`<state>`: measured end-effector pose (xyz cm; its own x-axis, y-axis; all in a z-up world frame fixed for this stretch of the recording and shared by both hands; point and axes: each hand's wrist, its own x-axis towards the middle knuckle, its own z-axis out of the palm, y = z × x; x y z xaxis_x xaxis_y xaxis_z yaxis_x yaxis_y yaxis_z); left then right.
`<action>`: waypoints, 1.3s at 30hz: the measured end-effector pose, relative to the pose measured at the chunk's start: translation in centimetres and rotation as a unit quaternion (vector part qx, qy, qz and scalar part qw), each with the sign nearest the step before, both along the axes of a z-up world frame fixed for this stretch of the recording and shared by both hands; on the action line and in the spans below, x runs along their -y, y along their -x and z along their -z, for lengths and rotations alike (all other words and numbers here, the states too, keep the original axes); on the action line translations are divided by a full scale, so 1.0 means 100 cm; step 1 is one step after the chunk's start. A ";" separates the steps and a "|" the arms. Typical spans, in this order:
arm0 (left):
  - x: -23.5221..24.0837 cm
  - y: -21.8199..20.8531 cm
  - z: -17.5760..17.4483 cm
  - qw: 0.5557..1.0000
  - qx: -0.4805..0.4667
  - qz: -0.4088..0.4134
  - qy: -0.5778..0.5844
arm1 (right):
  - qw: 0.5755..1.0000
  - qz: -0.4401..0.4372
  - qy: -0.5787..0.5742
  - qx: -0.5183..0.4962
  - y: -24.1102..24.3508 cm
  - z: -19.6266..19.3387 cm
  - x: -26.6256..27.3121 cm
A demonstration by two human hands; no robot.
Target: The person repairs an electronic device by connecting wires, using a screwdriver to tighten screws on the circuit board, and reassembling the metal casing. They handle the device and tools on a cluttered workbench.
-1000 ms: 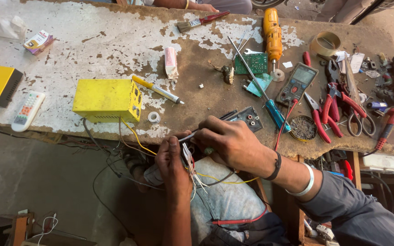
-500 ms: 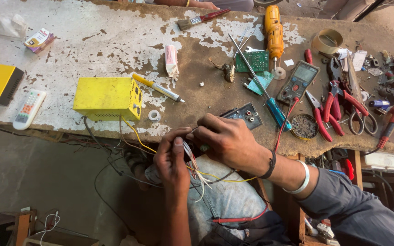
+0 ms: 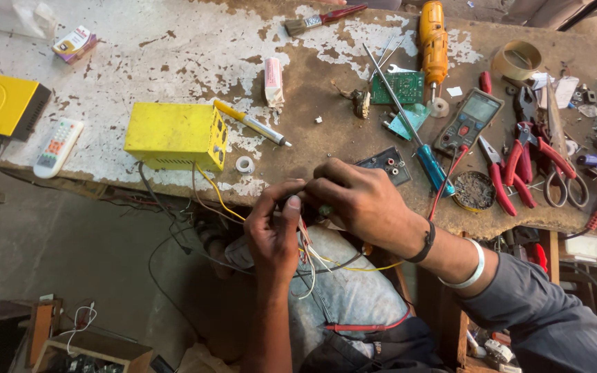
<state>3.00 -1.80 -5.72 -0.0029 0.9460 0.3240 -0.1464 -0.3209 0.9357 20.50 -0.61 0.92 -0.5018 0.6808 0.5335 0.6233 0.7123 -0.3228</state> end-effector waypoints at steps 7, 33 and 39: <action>-0.003 -0.001 -0.013 0.998 -0.049 -0.019 -0.045 | 0.999 0.022 0.018 -0.022 0.000 -0.001 -0.006; -0.007 -0.022 -0.012 0.988 -0.064 -0.120 -0.079 | 0.968 0.136 0.108 -0.180 -0.044 -0.008 -0.016; -0.007 -0.022 -0.009 0.988 -0.056 -0.114 -0.093 | 0.886 0.094 0.317 -0.324 -0.045 -0.046 -0.006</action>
